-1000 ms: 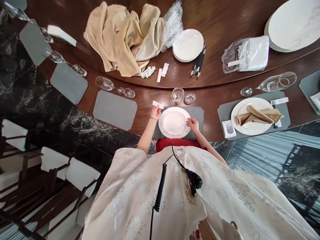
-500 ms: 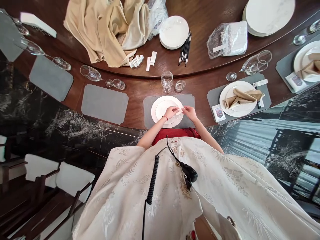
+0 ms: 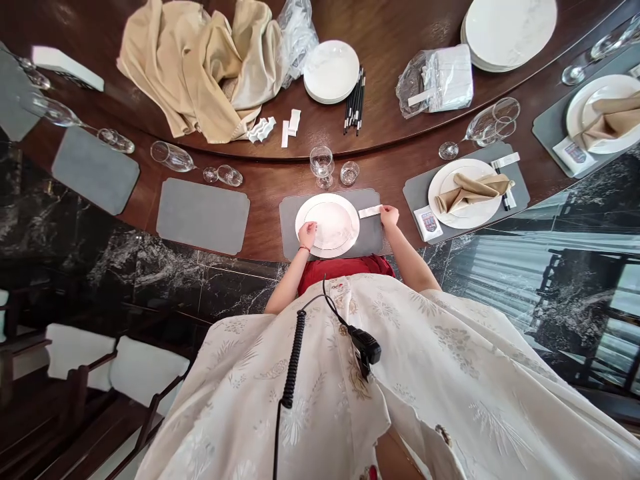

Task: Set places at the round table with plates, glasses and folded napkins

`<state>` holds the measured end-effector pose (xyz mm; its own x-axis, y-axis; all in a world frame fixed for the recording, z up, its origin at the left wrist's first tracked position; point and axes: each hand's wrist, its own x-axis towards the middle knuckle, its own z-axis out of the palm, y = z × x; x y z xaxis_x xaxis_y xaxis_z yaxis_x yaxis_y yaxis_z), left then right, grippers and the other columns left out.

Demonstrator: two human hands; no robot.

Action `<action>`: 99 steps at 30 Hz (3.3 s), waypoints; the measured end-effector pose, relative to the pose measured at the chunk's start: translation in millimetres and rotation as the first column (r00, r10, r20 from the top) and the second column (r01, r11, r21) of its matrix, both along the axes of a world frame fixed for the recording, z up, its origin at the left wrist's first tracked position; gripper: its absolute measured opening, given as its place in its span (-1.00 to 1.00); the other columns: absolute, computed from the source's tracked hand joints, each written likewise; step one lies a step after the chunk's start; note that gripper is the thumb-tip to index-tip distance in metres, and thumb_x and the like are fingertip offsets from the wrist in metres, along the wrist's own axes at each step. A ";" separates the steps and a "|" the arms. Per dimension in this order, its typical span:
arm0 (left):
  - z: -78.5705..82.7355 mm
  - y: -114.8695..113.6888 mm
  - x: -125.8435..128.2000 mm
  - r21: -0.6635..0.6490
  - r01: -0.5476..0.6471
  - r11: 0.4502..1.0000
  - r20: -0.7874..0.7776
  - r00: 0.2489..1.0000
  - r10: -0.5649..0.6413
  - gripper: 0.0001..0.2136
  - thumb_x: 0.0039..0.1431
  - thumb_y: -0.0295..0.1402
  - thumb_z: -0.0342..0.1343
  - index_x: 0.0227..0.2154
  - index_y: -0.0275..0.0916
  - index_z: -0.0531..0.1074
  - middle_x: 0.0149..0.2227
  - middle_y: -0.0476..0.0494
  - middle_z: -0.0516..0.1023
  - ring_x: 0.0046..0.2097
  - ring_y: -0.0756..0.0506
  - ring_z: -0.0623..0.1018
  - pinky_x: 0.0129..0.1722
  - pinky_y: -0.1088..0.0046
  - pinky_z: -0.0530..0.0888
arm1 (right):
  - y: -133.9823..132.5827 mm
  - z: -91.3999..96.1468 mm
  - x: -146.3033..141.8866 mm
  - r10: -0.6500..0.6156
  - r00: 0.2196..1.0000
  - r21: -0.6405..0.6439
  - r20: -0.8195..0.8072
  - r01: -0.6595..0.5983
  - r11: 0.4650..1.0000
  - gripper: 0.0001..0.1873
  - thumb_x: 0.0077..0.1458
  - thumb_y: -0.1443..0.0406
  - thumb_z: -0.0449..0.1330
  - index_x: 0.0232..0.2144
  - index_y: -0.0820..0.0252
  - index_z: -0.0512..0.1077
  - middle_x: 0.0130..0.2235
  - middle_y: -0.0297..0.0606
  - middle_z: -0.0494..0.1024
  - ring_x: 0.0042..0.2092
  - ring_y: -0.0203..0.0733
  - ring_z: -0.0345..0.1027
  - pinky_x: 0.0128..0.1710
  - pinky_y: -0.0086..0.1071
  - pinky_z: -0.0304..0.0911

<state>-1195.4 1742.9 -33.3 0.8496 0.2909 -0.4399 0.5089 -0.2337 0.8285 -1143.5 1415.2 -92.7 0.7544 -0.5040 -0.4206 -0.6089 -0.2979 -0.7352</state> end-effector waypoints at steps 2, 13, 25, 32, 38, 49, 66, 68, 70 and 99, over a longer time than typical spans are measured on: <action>-1.3 7.8 -8.2 0.015 -0.021 1.000 -0.020 1.000 0.021 -0.91 0.24 -0.33 0.16 -0.36 -0.18 0.53 -0.24 -0.16 0.66 -0.14 -0.10 0.65 0.02 0.33 0.55 | 1.3 -5.0 6.6 -0.033 0.999 -0.019 -0.020 0.033 0.999 -0.81 0.13 0.27 0.21 -0.35 0.28 0.58 -0.22 -0.03 0.68 -0.14 0.00 0.56 0.03 -0.12 0.47; -1.3 2.4 -16.2 -0.026 -0.101 0.995 -0.082 0.992 0.098 -0.87 0.27 -0.35 0.09 -0.30 -0.22 0.52 -0.21 -0.19 0.67 -0.20 -0.08 0.67 -0.06 0.34 0.59 | 6.0 -7.0 3.1 -0.057 0.997 -0.048 -0.059 0.055 0.997 -0.85 0.06 0.26 0.30 -0.34 0.24 0.57 -0.21 -0.06 0.70 -0.17 -0.05 0.57 0.01 -0.22 0.45; -0.3 2.8 18.5 -0.040 0.000 0.999 -0.074 0.997 -0.003 -0.87 0.29 -0.29 0.12 -0.29 -0.20 0.53 -0.15 -0.24 0.67 -0.13 -0.13 0.65 -0.04 0.29 0.59 | 12.7 3.2 -2.3 -0.063 0.990 -0.082 -0.123 0.053 0.995 -0.86 0.10 0.27 0.25 -0.33 0.24 0.55 -0.19 -0.07 0.67 -0.18 -0.07 0.52 0.00 -0.26 0.41; -7.9 16.0 25.9 0.160 -0.057 0.986 -0.048 0.997 0.065 -0.85 0.25 -0.38 0.09 -0.17 -0.17 0.52 0.04 -0.29 0.62 0.13 -0.21 0.58 0.19 0.18 0.49 | 12.0 -5.9 -6.1 -0.082 0.991 -0.102 -0.104 0.071 0.992 -0.83 0.13 0.24 0.22 -0.31 0.22 0.53 -0.18 -0.08 0.67 -0.18 -0.08 0.51 -0.01 -0.27 0.41; -27.1 51.4 9.7 0.302 -0.124 0.945 -0.165 0.970 0.180 -0.79 0.20 -0.40 0.07 -0.12 -0.18 0.51 -0.01 -0.32 0.63 0.14 -0.27 0.56 0.23 0.12 0.41 | 7.6 -11.9 -5.2 -0.100 0.989 -0.101 -0.106 0.089 0.991 -0.82 0.13 0.23 0.21 -0.30 0.23 0.53 -0.18 -0.08 0.68 -0.18 -0.09 0.51 -0.01 -0.28 0.41; -35.1 58.3 -3.5 0.226 -0.092 0.970 -0.177 0.975 0.134 -0.93 0.21 -0.42 0.03 -0.31 -0.18 0.42 -0.22 -0.17 0.60 0.00 -0.17 0.57 0.08 0.33 0.48 | 9.3 -2.6 0.5 -0.164 0.981 -0.025 -0.099 0.163 0.986 -0.81 0.07 0.25 0.27 -0.30 0.25 0.59 -0.18 -0.09 0.70 -0.16 -0.07 0.56 -0.04 -0.28 0.45; -38.7 71.1 5.2 0.147 -0.040 0.988 -0.245 0.967 0.075 -0.82 0.12 -0.48 0.06 -0.27 -0.27 0.55 -0.20 -0.20 0.67 -0.14 -0.11 0.61 -0.04 0.39 0.51 | 18.0 15.0 3.6 -0.189 0.975 -0.049 -0.118 0.184 0.982 -0.84 0.12 0.28 0.24 -0.29 0.26 0.57 -0.14 -0.09 0.69 -0.15 -0.12 0.54 -0.03 -0.33 0.42; -31.0 78.7 10.0 0.157 0.009 0.988 -0.270 0.962 0.034 -0.88 0.11 -0.46 0.11 -0.34 -0.25 0.55 -0.27 -0.19 0.67 -0.15 -0.14 0.61 -0.05 0.37 0.51 | 19.1 17.4 4.3 -0.197 0.974 -0.039 -0.112 0.194 0.980 -0.85 0.11 0.29 0.25 -0.29 0.27 0.56 -0.16 -0.09 0.68 -0.18 -0.14 0.53 -0.07 -0.35 0.42; -21.9 89.5 21.6 0.183 0.055 0.982 -0.275 0.961 -0.002 -0.94 0.11 -0.43 0.16 -0.41 -0.22 0.54 -0.34 -0.18 0.65 -0.16 -0.16 0.61 -0.06 0.35 0.51 | 20.3 18.9 4.2 -0.216 0.971 -0.024 -0.106 0.215 0.976 -0.84 0.10 0.28 0.27 -0.28 0.27 0.54 -0.17 -0.10 0.67 -0.20 -0.15 0.51 -0.09 -0.35 0.42; 10.6 35.9 66.3 -0.127 -0.199 0.972 -0.192 0.966 0.173 -0.75 0.22 -0.10 0.20 -0.29 -0.19 0.47 -0.33 -0.14 0.61 -0.26 -0.09 0.62 -0.14 0.35 0.56 | 44.4 54.0 306.8 0.175 0.945 -0.391 -0.277 -0.277 0.877 -0.63 0.36 0.47 0.00 0.11 0.59 0.40 0.03 0.36 0.52 0.13 0.12 0.49 0.19 -0.03 0.38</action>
<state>-1129.1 1778.8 -22.7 0.6904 0.3588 -0.6281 0.6746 -0.0059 0.7382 -836.7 1459.6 -38.6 0.7788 -0.4982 -0.3810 -0.6213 -0.6962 -0.3595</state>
